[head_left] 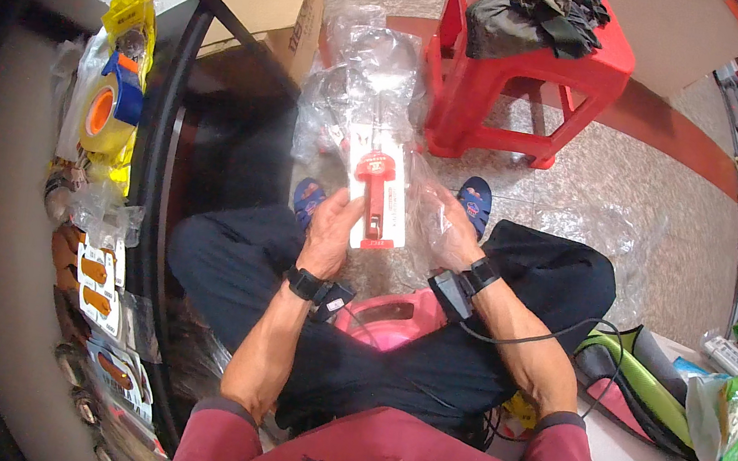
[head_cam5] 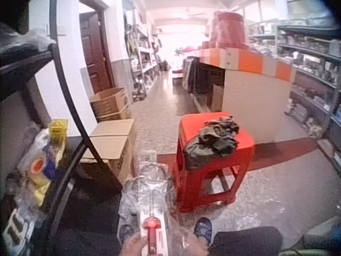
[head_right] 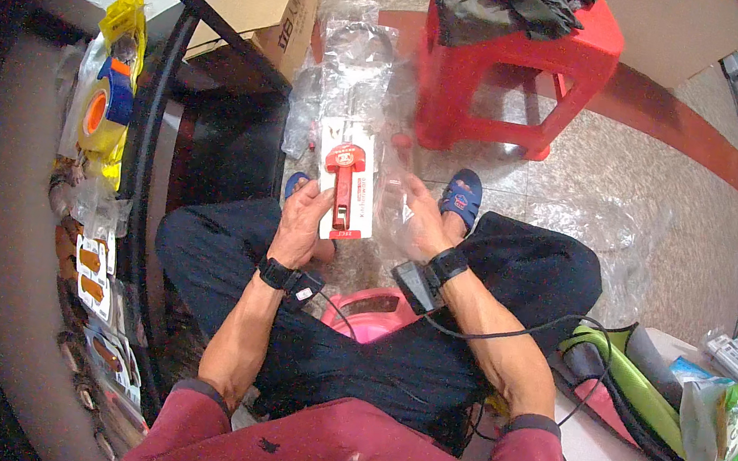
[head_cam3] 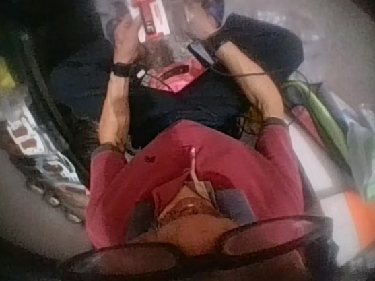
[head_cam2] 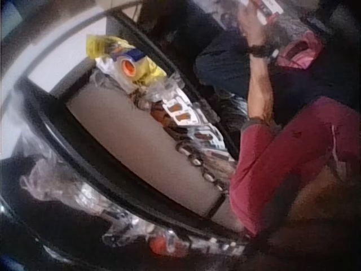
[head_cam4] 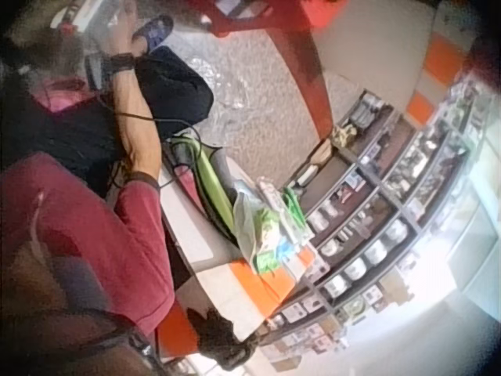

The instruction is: Wiping and inspecting metal skimmers with a cloth in a storage room.

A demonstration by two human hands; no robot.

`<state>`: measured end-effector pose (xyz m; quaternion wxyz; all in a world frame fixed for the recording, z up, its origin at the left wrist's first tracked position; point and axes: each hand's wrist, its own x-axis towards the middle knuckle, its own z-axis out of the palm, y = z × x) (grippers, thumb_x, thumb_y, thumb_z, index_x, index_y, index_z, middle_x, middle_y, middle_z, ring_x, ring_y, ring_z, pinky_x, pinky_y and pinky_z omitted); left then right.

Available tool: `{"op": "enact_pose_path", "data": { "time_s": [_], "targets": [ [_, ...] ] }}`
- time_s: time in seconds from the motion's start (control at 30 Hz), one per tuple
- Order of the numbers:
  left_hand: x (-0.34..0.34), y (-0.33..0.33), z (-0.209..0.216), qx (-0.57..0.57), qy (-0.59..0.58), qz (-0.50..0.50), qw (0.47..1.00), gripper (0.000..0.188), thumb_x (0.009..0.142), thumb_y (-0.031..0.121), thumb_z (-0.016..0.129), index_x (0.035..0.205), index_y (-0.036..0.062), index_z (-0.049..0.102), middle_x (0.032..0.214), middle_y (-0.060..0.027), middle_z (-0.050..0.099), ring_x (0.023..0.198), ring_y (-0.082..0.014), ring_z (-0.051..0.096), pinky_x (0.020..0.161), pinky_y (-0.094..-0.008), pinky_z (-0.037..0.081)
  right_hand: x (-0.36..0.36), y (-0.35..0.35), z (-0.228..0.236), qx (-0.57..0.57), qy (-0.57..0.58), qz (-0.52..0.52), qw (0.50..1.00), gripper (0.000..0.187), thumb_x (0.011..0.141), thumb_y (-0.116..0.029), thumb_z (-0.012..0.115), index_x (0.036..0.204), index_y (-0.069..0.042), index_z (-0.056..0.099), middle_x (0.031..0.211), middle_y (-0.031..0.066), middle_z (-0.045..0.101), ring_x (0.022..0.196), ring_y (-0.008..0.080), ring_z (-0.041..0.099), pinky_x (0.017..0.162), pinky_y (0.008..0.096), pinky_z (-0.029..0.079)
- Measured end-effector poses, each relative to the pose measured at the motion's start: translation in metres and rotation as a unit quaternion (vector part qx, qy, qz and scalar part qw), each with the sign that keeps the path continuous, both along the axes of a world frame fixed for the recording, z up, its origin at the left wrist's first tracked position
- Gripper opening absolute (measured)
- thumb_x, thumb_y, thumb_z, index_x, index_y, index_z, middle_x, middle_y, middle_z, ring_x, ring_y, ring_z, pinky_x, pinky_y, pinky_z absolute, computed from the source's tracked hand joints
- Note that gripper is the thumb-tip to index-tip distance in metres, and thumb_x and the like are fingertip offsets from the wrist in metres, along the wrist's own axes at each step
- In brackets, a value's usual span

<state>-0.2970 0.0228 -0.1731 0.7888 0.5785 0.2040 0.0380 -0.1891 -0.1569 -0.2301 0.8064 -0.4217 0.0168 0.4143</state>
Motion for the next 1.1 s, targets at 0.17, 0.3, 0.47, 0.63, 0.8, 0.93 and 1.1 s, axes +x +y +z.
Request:
{"op": "enact_pose_path", "data": {
  "time_s": [0.17,0.3,0.47,0.63,0.8,0.93,1.1],
  "targets": [
    [0.001,-0.011,0.006,0.018,0.014,-0.009,1.0,0.014,0.101,0.016,0.054,0.103,0.0032,0.061,0.1,-0.0032,0.068,0.088,-0.0062,0.061,0.077,-0.0253,0.05,-0.002,0.002,-0.016,-0.139,-0.519,0.024,0.843,0.043,0.103,-0.029,0.049,0.134,0.0,0.048,0.126,0.0081,0.059,0.111,0.0128,0.057,0.093,0.0291,0.047],
    [-0.009,-0.006,-0.008,0.051,0.022,-0.015,0.998,0.014,0.101,0.015,0.053,0.103,0.0033,0.061,0.098,-0.0024,0.067,0.086,-0.0053,0.06,0.076,-0.0247,0.049,-0.022,0.035,0.028,-0.049,-0.185,0.035,0.981,0.061,0.091,-0.032,0.071,0.136,-0.001,0.046,0.122,0.0087,0.058,0.107,0.017,0.057,0.093,0.0302,0.046],
    [-0.002,-0.02,0.012,0.047,0.029,-0.022,0.998,0.015,0.101,0.016,0.051,0.103,0.0042,0.061,0.093,0.0001,0.064,0.08,-0.0042,0.058,0.071,-0.0229,0.048,-0.023,0.029,0.055,-0.031,-0.017,0.0,0.999,0.066,0.088,-0.035,0.076,0.137,-0.002,0.046,0.122,0.0048,0.059,0.107,0.0133,0.056,0.094,0.0289,0.044],
    [-0.004,-0.018,0.007,0.036,0.048,-0.036,0.998,0.018,0.1,0.014,0.05,0.11,0.0018,0.06,0.096,-0.0016,0.064,0.085,-0.0067,0.057,0.074,-0.0236,0.047,-0.019,0.03,0.059,-0.007,0.012,0.032,0.999,0.06,0.087,-0.028,0.077,0.135,-0.005,0.048,0.12,0.0026,0.061,0.108,0.012,0.056,0.092,0.0289,0.045],
    [-0.006,-0.014,-0.012,0.127,0.043,-0.045,0.99,0.019,0.099,0.014,0.051,0.107,-0.0009,0.059,0.094,-0.0042,0.063,0.085,-0.0106,0.055,0.074,-0.0264,0.045,-0.022,0.031,0.057,-0.004,-0.009,0.034,0.999,0.057,0.086,-0.02,0.077,0.134,-0.006,0.048,0.116,0.002,0.061,0.103,0.0118,0.057,0.088,0.0279,0.047],
    [-0.006,-0.009,-0.021,0.209,0.016,-0.055,0.976,0.019,0.102,0.016,0.049,0.106,0.0011,0.06,0.093,0.0,0.063,0.079,-0.0042,0.054,0.07,-0.0227,0.046,-0.024,0.034,0.055,-0.03,-0.024,0.012,0.999,0.058,0.085,-0.016,0.076,0.133,-0.006,0.046,0.114,0.003,0.061,0.099,0.0118,0.058,0.085,0.0279,0.048],
    [-0.002,-0.01,-0.003,0.198,0.057,-0.079,0.975,0.022,0.101,0.017,0.049,0.108,-0.0006,0.06,0.093,-0.0003,0.063,0.078,-0.0055,0.055,0.07,-0.023,0.046,-0.023,0.032,0.057,-0.053,-0.022,0.003,0.998,0.059,0.084,-0.016,0.077,0.132,-0.005,0.046,0.114,0.0044,0.061,0.099,0.0118,0.058,0.083,0.0292,0.049]
  ]
}}
